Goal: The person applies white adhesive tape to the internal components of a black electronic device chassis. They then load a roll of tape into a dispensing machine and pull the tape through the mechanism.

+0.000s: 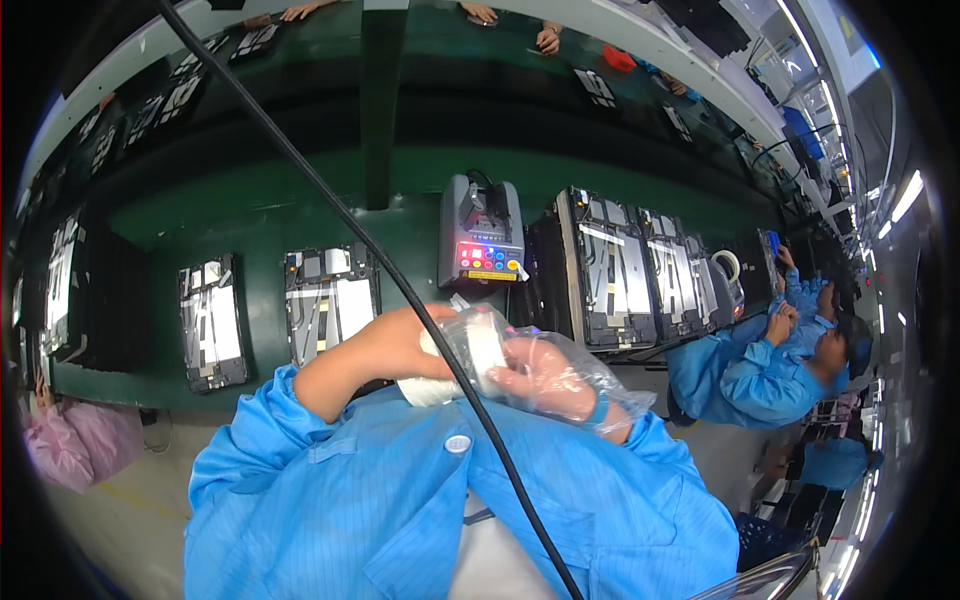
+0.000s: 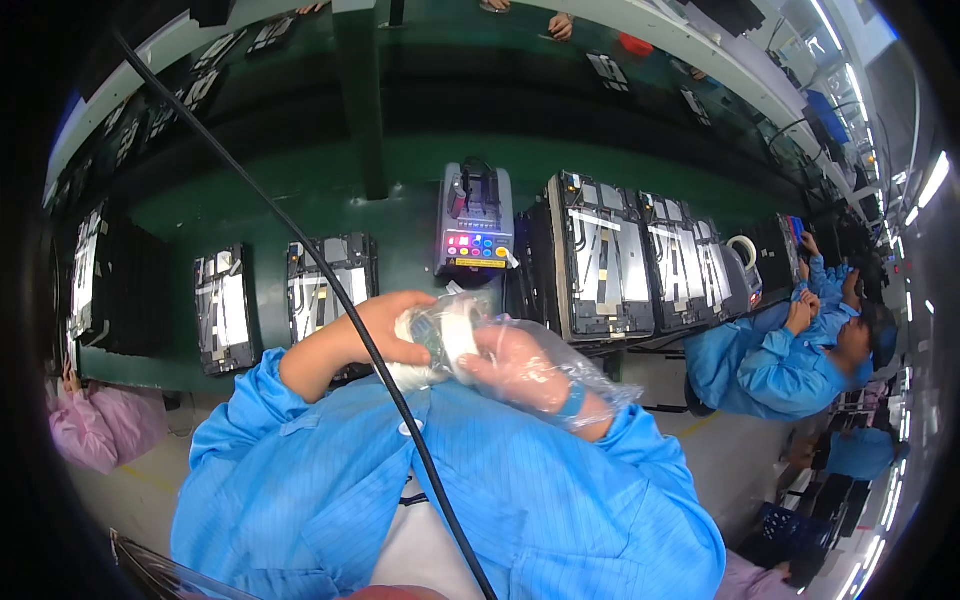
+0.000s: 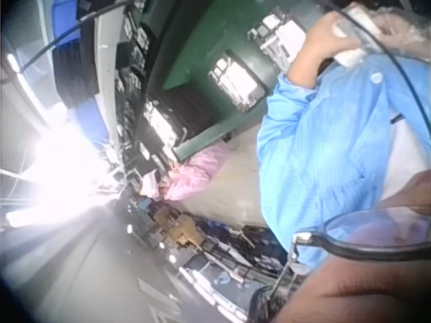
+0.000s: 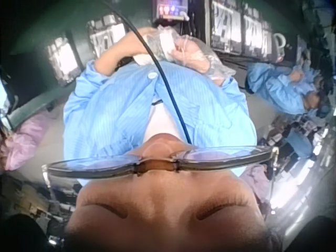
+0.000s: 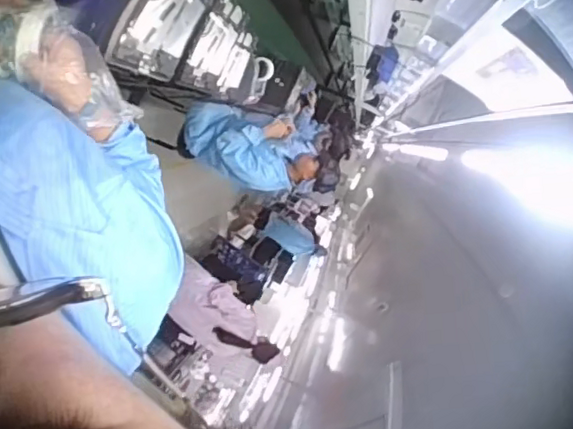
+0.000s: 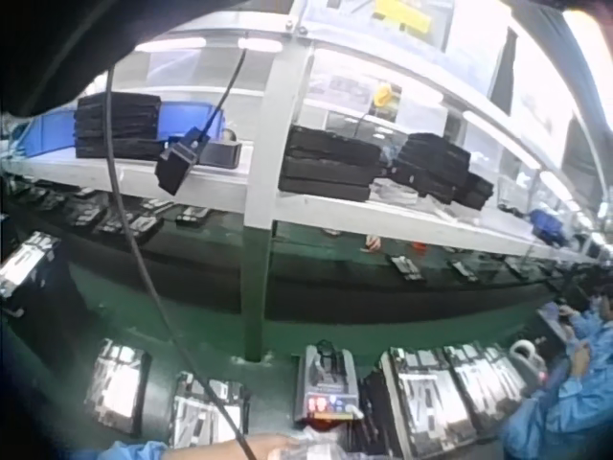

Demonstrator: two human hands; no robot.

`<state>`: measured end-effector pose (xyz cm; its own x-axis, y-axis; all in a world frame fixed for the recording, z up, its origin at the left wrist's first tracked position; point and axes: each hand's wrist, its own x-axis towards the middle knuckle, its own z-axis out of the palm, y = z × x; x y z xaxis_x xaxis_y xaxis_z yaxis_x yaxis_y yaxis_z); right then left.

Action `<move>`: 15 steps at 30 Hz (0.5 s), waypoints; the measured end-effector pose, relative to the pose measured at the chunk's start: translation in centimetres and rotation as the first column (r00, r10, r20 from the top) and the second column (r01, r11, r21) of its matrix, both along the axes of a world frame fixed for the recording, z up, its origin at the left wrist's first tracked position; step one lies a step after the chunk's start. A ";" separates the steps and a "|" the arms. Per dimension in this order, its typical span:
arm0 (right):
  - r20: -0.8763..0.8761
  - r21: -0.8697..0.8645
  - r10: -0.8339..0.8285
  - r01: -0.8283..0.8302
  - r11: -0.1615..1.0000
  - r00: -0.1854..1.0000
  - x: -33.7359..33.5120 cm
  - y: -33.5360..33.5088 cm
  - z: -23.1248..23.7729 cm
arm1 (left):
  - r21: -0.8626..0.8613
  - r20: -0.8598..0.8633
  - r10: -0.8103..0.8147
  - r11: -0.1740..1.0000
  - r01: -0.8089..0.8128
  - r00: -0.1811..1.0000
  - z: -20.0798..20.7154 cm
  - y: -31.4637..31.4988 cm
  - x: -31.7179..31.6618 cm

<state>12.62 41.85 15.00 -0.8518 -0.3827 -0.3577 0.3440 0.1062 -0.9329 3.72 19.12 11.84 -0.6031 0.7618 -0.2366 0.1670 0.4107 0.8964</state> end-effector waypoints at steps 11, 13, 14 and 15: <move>-0.019 -0.112 -0.048 0.045 0.993 0.999 0.5 -2.2 -2.9 | -0.065 -0.130 -0.148 0.988 0.141 0.980 2.4 2.0 0.2; -0.049 -0.194 -0.095 0.083 0.977 0.994 1.0 -2.0 -4.6 | -0.044 -0.114 -0.207 0.978 0.203 0.972 2.1 2.3 0.0; -0.104 -0.119 -0.054 0.041 0.992 0.993 0.7 -2.1 -4.7 | 0.023 -0.056 -0.232 0.972 0.234 0.971 4.4 2.5 0.1; -0.237 0.040 0.038 -0.029 0.999 0.971 0.4 -1.9 -3.9 | -0.009 -0.065 -0.241 0.970 0.241 0.968 4.6 2.6 0.0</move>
